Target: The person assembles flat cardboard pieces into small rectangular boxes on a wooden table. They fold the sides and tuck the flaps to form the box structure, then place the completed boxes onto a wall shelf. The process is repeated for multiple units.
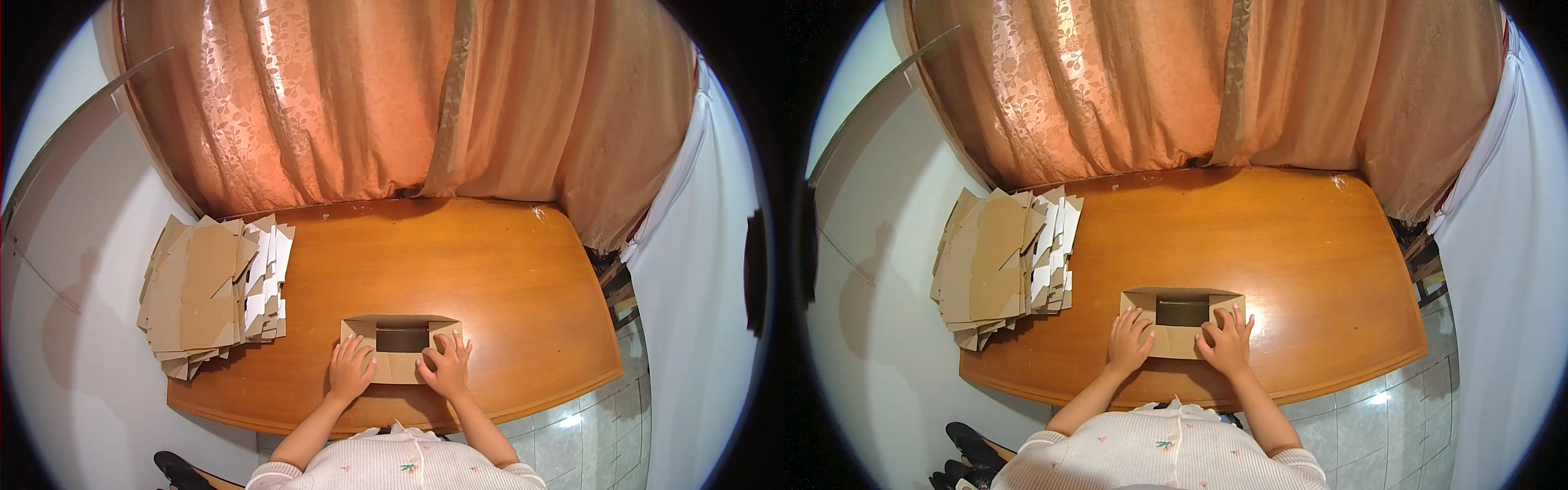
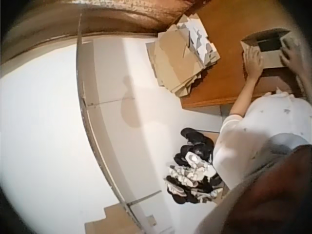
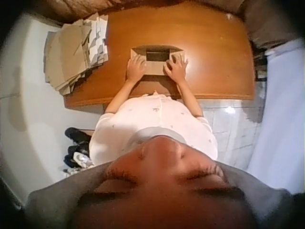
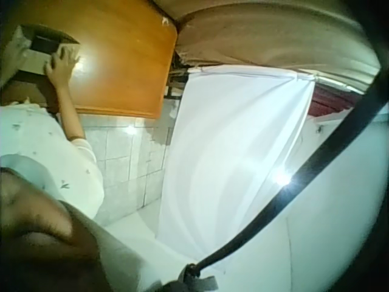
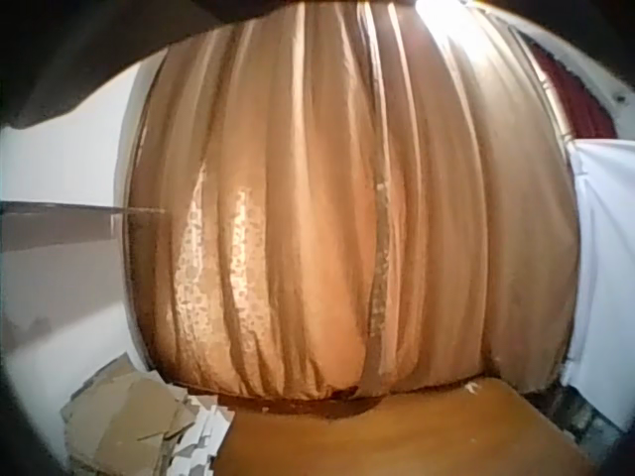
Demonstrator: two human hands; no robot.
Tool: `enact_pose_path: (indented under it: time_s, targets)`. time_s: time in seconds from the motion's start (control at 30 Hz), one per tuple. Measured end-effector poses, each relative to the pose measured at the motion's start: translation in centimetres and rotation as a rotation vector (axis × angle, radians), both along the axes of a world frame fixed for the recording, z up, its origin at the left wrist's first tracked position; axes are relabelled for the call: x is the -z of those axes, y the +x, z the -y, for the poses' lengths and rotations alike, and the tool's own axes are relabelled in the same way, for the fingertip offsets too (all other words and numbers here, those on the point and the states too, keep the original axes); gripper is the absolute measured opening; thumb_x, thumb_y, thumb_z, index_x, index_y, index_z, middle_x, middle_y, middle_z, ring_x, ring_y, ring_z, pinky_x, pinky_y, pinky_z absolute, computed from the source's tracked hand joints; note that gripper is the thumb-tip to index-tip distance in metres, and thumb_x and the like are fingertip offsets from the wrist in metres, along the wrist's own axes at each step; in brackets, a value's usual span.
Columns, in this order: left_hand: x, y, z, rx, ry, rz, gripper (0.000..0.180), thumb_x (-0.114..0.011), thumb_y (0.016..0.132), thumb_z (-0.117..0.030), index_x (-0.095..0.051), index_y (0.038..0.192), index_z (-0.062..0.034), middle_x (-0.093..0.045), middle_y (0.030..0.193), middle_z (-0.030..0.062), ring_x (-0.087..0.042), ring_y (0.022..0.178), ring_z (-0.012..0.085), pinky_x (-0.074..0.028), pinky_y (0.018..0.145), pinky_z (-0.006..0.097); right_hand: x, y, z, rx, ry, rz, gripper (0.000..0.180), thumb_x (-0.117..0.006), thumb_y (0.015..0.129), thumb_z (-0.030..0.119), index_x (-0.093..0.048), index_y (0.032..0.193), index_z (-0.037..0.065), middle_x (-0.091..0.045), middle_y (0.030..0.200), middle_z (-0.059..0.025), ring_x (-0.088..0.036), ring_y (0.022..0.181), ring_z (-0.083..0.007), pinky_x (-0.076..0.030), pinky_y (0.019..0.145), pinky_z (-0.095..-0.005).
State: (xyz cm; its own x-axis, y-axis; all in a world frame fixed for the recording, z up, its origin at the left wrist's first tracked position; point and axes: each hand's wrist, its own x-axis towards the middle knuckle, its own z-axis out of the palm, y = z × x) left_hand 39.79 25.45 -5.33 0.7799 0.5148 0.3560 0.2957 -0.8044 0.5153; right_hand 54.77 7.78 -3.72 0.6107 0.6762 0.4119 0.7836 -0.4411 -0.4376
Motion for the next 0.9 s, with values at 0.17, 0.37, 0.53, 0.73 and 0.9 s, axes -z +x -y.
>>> enact_pose_path:
  time_s: [0.17, 0.37, 0.53, 0.73, 0.9]
  targets:
    - [-0.5, -0.1, 0.0, 0.005, 0.037, 0.01, 0.027, -0.062, 0.08, -0.027, -0.064, 0.102, -0.0117, -0.053, 0.124, 0.0128, -0.043, 0.123, 0.0326, -0.03, 0.103, 0.053, 0.2, 0.0, 0.2, -0.007, 0.033, 0.013, 0.022, -0.071, 0.069, 0.032, -0.069, 0.085, 0.017, -0.051, 0.119, -0.009, -0.03, 0.127, -0.0403, -0.015, 0.1, -0.0684]
    - [-0.8, 0.0, 0.0, 0.016, 0.078, -0.072, 0.034, -0.06, 0.082, -0.03, -0.06, 0.11, -0.0118, -0.048, 0.13, 0.0135, -0.038, 0.126, 0.0327, -0.025, 0.105, 0.053, 0.4, 0.1, 0.3, -0.023, 0.076, 0.047, 0.022, -0.072, 0.067, 0.03, -0.069, 0.085, 0.017, -0.052, 0.117, -0.0082, -0.032, 0.126, -0.0384, -0.017, 0.1, -0.0672]
    - [-0.9, 0.0, 0.1, -0.006, -0.062, 0.052, 0.037, -0.059, 0.083, -0.03, -0.058, 0.114, -0.0111, -0.045, 0.133, 0.0132, -0.037, 0.127, 0.0328, -0.023, 0.105, 0.054, 0.2, 0.0, 0.4, -0.032, 0.061, 0.033, 0.023, -0.07, 0.069, 0.029, -0.068, 0.088, 0.017, -0.053, 0.116, -0.0086, -0.034, 0.125, -0.0365, -0.018, 0.101, -0.0657]
    - [-1.5, -0.1, 0.4, 0.032, 0.047, -0.077, 0.033, -0.058, 0.082, -0.028, -0.061, 0.111, -0.0123, -0.045, 0.132, 0.0121, -0.034, 0.13, 0.0315, -0.013, 0.105, 0.064, 0.3, -0.1, 0.2, 0.027, 0.038, 0.017, 0.029, -0.066, 0.073, 0.025, -0.064, 0.1, 0.014, -0.051, 0.117, -0.0098, -0.034, 0.124, -0.0367, -0.021, 0.101, -0.061]
    - [-2.5, 1.4, 1.2, 0.029, 0.034, -0.096, 0.028, -0.058, 0.081, -0.022, -0.064, 0.108, -0.0149, -0.044, 0.134, 0.0123, -0.032, 0.131, 0.0333, -0.005, 0.103, 0.068, 0.9, 0.5, 0.3, 0.11, 0.129, -0.017, 0.032, -0.061, 0.076, 0.02, -0.059, 0.107, 0.01, -0.049, 0.119, -0.0119, -0.037, 0.121, -0.0372, -0.022, 0.102, -0.0586]
